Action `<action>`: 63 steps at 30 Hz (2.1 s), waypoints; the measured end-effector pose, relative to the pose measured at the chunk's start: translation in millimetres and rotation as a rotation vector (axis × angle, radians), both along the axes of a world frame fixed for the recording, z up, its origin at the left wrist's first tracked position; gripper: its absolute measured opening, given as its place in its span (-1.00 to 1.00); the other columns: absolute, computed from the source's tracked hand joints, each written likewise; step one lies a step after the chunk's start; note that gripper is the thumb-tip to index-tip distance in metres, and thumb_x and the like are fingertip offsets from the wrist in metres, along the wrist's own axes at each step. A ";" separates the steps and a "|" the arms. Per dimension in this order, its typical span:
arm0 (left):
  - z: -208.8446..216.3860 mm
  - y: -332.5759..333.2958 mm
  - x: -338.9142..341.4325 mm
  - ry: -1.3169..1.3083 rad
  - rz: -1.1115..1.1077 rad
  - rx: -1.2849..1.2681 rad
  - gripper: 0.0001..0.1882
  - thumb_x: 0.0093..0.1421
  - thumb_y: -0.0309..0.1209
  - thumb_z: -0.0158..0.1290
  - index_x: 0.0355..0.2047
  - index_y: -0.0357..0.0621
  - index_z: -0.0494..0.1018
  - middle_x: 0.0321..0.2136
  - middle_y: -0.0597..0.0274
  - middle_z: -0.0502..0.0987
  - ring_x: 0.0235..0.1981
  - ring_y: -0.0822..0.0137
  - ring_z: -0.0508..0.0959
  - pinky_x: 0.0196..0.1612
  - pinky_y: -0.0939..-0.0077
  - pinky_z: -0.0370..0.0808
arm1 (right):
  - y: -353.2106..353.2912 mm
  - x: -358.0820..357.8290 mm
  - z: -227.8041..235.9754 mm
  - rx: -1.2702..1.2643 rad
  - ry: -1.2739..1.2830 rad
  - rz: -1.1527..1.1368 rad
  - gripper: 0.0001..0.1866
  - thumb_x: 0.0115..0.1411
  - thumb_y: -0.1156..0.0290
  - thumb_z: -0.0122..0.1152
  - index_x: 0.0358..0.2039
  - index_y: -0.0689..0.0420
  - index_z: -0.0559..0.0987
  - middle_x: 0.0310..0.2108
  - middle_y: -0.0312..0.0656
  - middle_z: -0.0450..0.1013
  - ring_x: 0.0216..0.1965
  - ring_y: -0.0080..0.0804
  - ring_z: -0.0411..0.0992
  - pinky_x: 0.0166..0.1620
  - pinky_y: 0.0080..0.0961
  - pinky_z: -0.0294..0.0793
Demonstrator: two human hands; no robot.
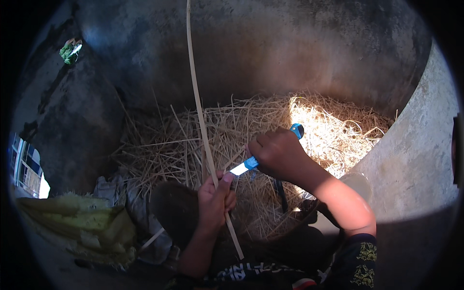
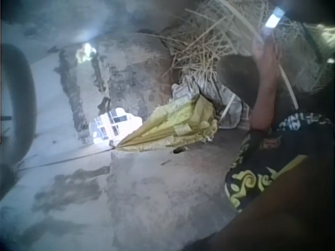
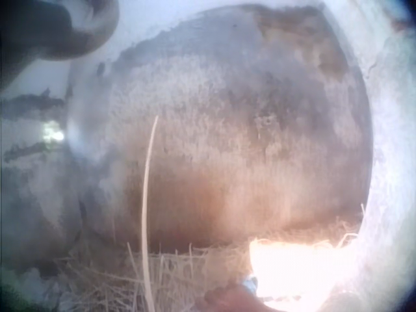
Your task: The person sits on a floor covered with straw and uses a utility knife to split a long, thin bamboo stick into thinner strips. They hold the stick vertically and carefully shave off layers, occasionally switching to a larger knife to split the material further.
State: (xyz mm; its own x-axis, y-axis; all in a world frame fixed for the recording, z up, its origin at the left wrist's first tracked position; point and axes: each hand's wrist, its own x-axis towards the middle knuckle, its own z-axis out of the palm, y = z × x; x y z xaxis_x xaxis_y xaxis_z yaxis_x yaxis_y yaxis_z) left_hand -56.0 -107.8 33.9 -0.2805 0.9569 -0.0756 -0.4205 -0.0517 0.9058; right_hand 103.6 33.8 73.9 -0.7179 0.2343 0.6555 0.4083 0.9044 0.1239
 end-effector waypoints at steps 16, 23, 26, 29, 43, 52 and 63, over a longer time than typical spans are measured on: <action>-3.3 3.4 1.2 -0.096 -0.052 0.018 -0.87 0.36 -0.37 0.00 -0.18 -0.15 0.35 -0.70 0.51 0.08 -0.80 0.65 0.03 -0.74 0.67 0.01 | -1.6 4.4 4.3 -0.102 -0.010 0.017 -0.82 -0.06 0.37 0.36 -0.56 0.09 0.49 -0.61 -0.19 0.45 -0.58 -0.17 0.49 -0.51 -0.31 0.46; -2.0 3.1 3.4 0.044 0.012 0.007 -0.84 0.37 -0.34 0.01 -0.22 -0.20 0.40 -0.71 0.52 0.12 -0.80 0.66 0.06 -0.74 0.67 0.00 | -10.2 5.5 20.0 -1.353 0.111 0.070 -0.70 0.14 0.15 0.36 -0.32 0.14 0.62 -0.55 -0.32 0.47 -0.46 -0.55 0.43 -0.32 -0.50 0.42; -6.1 6.5 3.4 0.067 0.016 0.015 -0.83 0.36 -0.34 0.03 -0.23 -0.20 0.40 -0.71 0.52 0.14 -0.80 0.67 0.07 -0.74 0.67 0.01 | -12.7 -0.8 11.4 -1.423 0.053 0.152 -0.65 0.15 0.11 0.36 -0.25 0.15 0.65 -0.55 -0.36 0.43 -0.44 -0.64 0.37 -0.31 -0.55 0.37; -5.8 3.4 0.1 0.031 0.017 -0.003 -0.83 0.35 -0.35 0.04 -0.22 -0.21 0.40 -0.71 0.52 0.16 -0.80 0.67 0.07 -0.74 0.68 0.01 | -16.4 -4.0 13.0 -1.470 -0.019 0.138 -0.64 0.16 0.10 0.36 -0.25 0.15 0.65 -0.54 -0.36 0.43 -0.45 -0.63 0.35 -0.34 -0.55 0.35; 0.5 3.0 -3.4 -0.014 -0.099 -0.128 -0.82 0.36 -0.35 0.01 -0.20 -0.23 0.41 -0.70 0.52 0.13 -0.79 0.67 0.05 -0.75 0.68 0.00 | -5.4 -6.2 17.8 -1.471 0.126 0.046 -0.66 0.23 0.10 0.26 -0.32 0.16 0.63 -0.55 -0.30 0.48 -0.47 -0.54 0.43 -0.35 -0.49 0.40; -0.2 -2.3 -3.6 0.022 -0.113 -0.090 -0.62 0.48 -0.21 -0.25 -0.06 -0.31 0.40 -0.68 0.50 0.07 -0.76 0.66 0.02 -0.74 0.68 0.00 | -13.6 -8.8 9.4 -1.208 0.277 0.016 -0.64 0.26 0.12 0.24 -0.30 0.21 0.61 -0.63 -0.33 0.38 -0.57 -0.57 0.35 -0.47 -0.49 0.31; 0.6 -5.6 10.9 0.193 -0.430 -0.168 -0.50 0.48 -0.24 -0.21 0.32 -0.22 0.12 -0.47 0.40 0.33 -0.56 0.62 0.27 -0.45 0.71 0.32 | 7.7 1.4 22.7 -1.564 0.640 0.109 -0.67 0.32 0.11 0.18 -0.32 0.15 0.61 -0.78 -0.55 0.12 -0.77 -0.77 0.01 -0.65 -0.66 -0.06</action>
